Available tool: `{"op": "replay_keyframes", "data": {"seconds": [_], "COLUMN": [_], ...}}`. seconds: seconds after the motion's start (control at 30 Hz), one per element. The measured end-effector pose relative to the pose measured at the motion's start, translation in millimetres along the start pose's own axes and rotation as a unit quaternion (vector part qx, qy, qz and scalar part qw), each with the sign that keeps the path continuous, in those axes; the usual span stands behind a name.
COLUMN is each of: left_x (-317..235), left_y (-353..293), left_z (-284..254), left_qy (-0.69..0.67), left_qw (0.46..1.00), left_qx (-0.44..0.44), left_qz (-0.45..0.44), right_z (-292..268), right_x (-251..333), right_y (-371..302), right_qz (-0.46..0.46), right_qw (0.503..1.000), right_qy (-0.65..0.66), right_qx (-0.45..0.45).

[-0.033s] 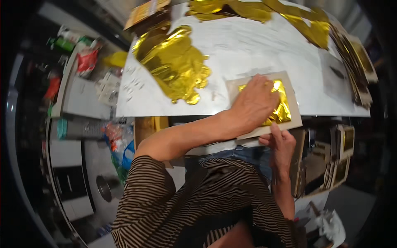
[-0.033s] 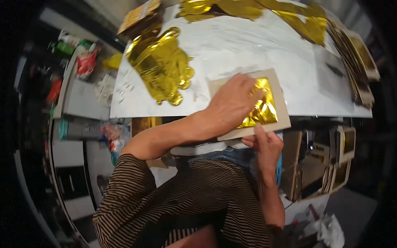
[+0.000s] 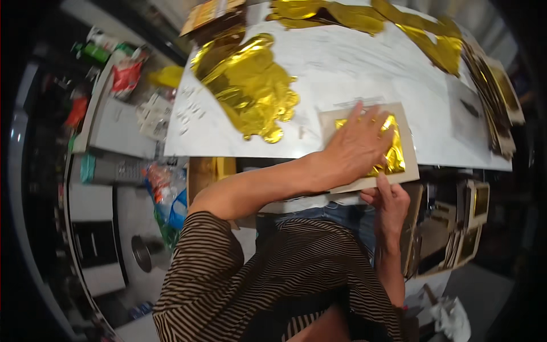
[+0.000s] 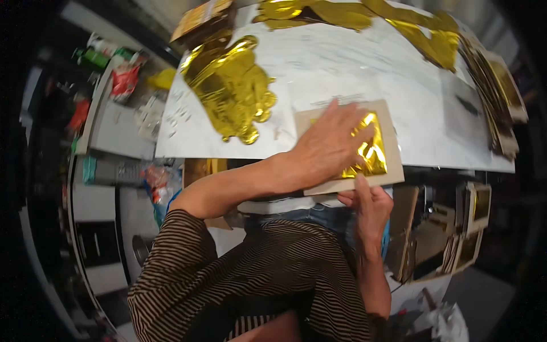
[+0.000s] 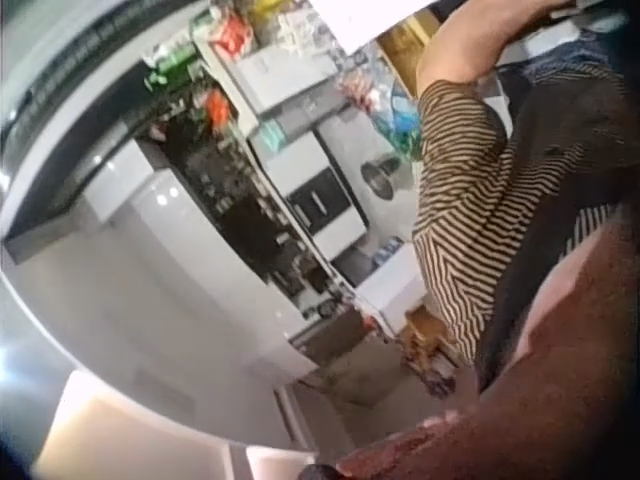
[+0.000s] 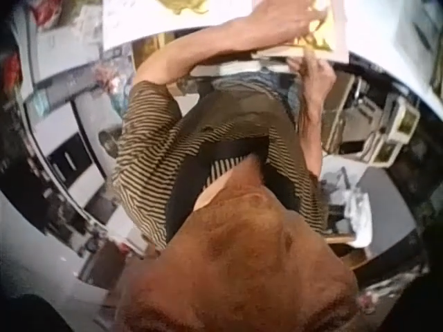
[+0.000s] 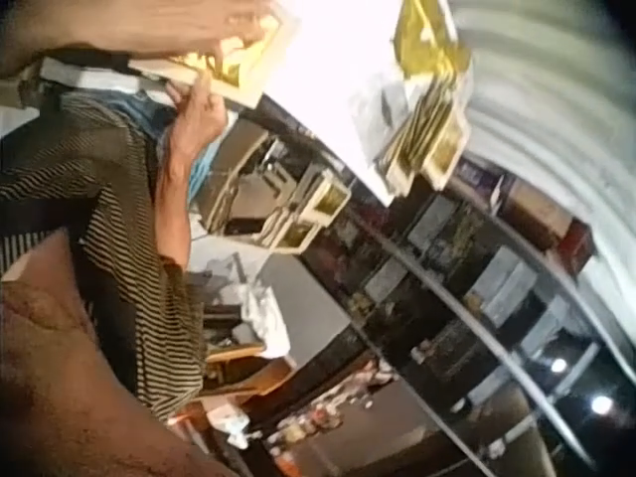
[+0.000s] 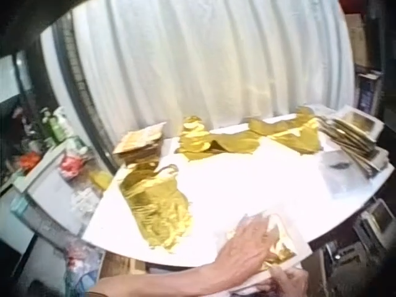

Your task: Folding gold foil balloons, attaching them to cardboard backings, and inserting them into plastic sleeves for retail.

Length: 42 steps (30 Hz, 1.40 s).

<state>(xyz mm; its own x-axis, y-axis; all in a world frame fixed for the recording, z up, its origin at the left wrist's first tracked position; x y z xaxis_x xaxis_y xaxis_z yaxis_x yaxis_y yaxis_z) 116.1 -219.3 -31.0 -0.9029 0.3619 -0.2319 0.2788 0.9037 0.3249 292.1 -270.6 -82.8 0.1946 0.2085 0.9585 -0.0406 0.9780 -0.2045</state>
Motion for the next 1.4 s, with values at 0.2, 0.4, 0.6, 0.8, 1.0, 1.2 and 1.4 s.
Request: {"op": "replay_keyframes", "data": {"seconds": [0.2, 0.4, 0.6, 0.8, 1.0, 1.2, 1.4], "left_x": [12.9, -0.5, 1.7, -2.1, -29.2, -22.2, -20.6], "left_y": [-21.3, -26.9, -30.8, -25.1, -56.4, -72.0, -72.0], "left_z": [11.5, 12.7, 4.5, -11.8, -33.9, -6.6, 0.0], "left_qy": [-0.147, -0.166, -0.123, -0.181, -0.089, -0.141, -0.145], "left_qw": [0.987, 0.983, 0.984, 0.970, 0.991, 0.989, 0.989], "left_qx": [0.067, 0.071, 0.127, 0.163, 0.091, -0.003, -0.024], "left_qz": [-0.002, 0.012, 0.006, 0.012, 0.034, 0.043, 0.009], "right_z": [-3.5, -30.4, 6.6, 4.5, 13.6, 20.9, 25.1], "right_x": [-6.8, -59.6, -62.1, -56.5, -41.7, -31.4, -38.7], "right_y": [-15.3, -4.6, 8.2, 6.7, 11.1, 14.5, 10.1], "right_qz": [-0.062, -0.120, -0.092, -0.075, -0.061, -0.129, -0.123], "right_qw": [0.980, 0.984, 0.985, 0.977, 0.978, 0.977, 0.983], "right_qy": [0.112, 0.093, 0.143, 0.199, 0.200, 0.167, 0.134], "right_qx": [0.153, 0.096, -0.019, 0.001, -0.005, 0.023, 0.001]}}
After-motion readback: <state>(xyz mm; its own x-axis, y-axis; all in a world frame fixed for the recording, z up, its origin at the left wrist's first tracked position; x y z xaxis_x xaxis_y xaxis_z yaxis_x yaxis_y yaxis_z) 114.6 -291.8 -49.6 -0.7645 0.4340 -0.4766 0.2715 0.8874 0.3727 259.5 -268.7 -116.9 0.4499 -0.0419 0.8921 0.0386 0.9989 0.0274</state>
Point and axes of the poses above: each hand's wrist, its own y-axis towards the middle knuckle, its own z-axis out of the palm, x = y × z, the point moved 1 cm from there along y, towards the middle knuckle, and after that the axes turned 12 degrees about -z, right-handed, at the moved point
